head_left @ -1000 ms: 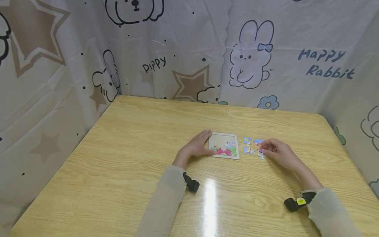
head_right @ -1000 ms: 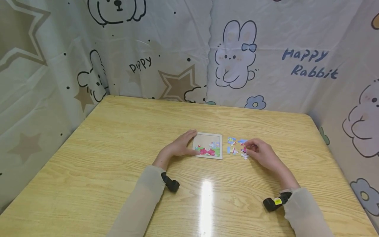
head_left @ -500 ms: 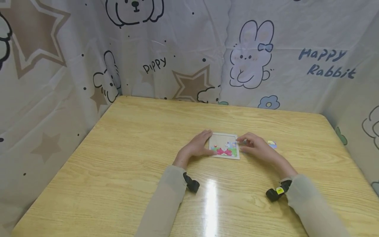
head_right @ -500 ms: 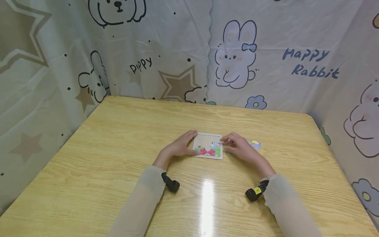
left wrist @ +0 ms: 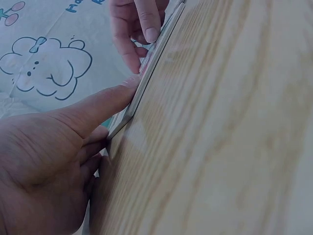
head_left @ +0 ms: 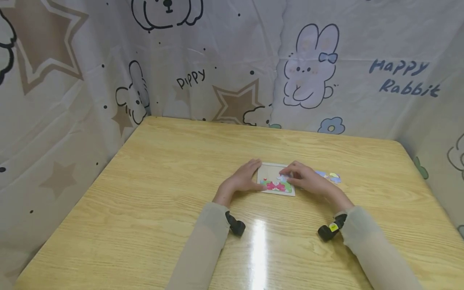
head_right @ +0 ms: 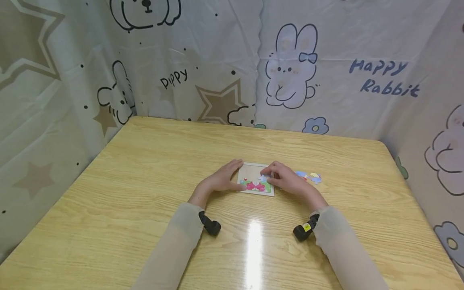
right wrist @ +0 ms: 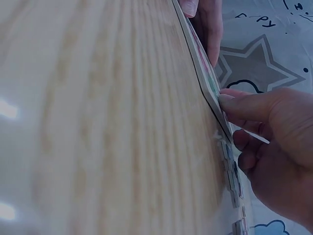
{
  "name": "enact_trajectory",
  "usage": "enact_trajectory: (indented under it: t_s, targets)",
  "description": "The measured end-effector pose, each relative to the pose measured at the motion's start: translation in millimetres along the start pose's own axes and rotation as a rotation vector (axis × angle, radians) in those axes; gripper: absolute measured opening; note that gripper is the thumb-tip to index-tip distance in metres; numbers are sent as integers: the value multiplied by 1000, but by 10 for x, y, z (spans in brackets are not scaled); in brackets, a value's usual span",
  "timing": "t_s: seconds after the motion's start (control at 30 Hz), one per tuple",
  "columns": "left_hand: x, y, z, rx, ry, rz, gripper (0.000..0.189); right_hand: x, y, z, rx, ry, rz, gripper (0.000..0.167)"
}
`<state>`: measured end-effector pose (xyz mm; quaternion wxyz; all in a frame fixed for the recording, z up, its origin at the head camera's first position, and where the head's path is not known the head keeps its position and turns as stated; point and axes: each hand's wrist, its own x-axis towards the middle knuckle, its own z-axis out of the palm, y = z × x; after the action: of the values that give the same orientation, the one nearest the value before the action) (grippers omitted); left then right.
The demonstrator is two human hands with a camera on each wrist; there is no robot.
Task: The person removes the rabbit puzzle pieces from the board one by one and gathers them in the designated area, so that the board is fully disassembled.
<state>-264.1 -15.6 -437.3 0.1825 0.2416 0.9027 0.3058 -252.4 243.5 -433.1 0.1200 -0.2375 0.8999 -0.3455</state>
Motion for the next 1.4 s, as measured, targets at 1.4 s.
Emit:
enact_trajectory:
  t_s: [1.4]
  targets:
    - [20,-1,9,22,-12,-18,91,-202,66,-15,0,207,25,22]
